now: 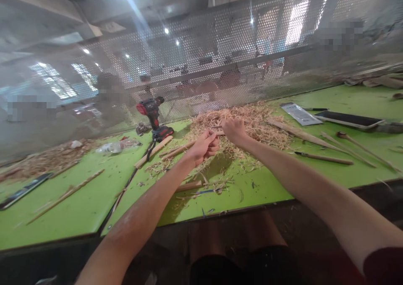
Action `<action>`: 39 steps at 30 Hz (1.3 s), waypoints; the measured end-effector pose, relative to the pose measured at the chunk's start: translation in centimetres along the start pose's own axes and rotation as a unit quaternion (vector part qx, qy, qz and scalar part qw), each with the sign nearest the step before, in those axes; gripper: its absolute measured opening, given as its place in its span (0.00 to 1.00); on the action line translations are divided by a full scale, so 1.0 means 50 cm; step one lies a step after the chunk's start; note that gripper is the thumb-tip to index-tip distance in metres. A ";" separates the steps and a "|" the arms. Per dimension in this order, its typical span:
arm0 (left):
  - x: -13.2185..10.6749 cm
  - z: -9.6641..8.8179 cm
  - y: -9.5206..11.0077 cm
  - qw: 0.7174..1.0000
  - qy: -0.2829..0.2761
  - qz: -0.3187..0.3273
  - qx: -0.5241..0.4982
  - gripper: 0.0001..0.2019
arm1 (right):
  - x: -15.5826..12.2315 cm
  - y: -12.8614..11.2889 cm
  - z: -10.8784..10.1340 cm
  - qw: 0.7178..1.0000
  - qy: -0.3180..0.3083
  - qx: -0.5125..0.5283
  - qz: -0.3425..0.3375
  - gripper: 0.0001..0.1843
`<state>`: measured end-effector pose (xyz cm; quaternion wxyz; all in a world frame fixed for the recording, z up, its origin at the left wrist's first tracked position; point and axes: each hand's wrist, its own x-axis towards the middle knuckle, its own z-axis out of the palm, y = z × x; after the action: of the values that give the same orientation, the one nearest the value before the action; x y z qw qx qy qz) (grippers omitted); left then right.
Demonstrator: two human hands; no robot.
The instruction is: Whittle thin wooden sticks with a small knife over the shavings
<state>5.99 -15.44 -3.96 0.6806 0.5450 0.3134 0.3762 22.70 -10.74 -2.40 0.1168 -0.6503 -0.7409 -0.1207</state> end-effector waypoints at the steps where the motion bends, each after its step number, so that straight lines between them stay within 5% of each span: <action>1: 0.000 0.001 0.000 1.000 0.000 0.000 0.000 0.12 | 0.002 0.004 0.001 1.000 0.000 0.001 0.003 0.23; 10: 0.003 -0.001 -0.006 1.000 0.019 -0.018 0.015 0.14 | 0.021 0.039 0.023 1.000 0.000 0.007 0.030 0.22; 15: -0.018 0.004 0.007 0.997 -0.073 -0.018 0.029 0.12 | 0.030 0.115 0.028 0.989 -0.033 0.006 0.145 0.17; 18: -0.020 0.005 0.010 0.997 -0.077 0.014 0.001 0.11 | 0.033 0.141 0.014 0.984 -0.002 0.018 0.179 0.17; 24: 0.003 -0.014 -0.009 0.999 -0.040 0.012 -0.023 0.11 | 0.024 0.072 -0.032 0.995 0.048 0.035 0.078 0.21; 30: 0.009 -0.012 -0.009 0.998 -0.012 0.026 -0.050 0.12 | -0.007 0.008 -0.036 0.999 0.004 0.028 -0.025 0.17; 39: -0.008 0.028 0.007 0.996 0.078 0.026 -0.012 0.13 | -0.013 -0.013 -0.013 1.000 0.017 -0.001 -0.006 0.23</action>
<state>6.89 -16.42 -3.30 0.6503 0.5136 0.3467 0.4395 22.15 -11.63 -2.04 0.1279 -0.6439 -0.7424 -0.1336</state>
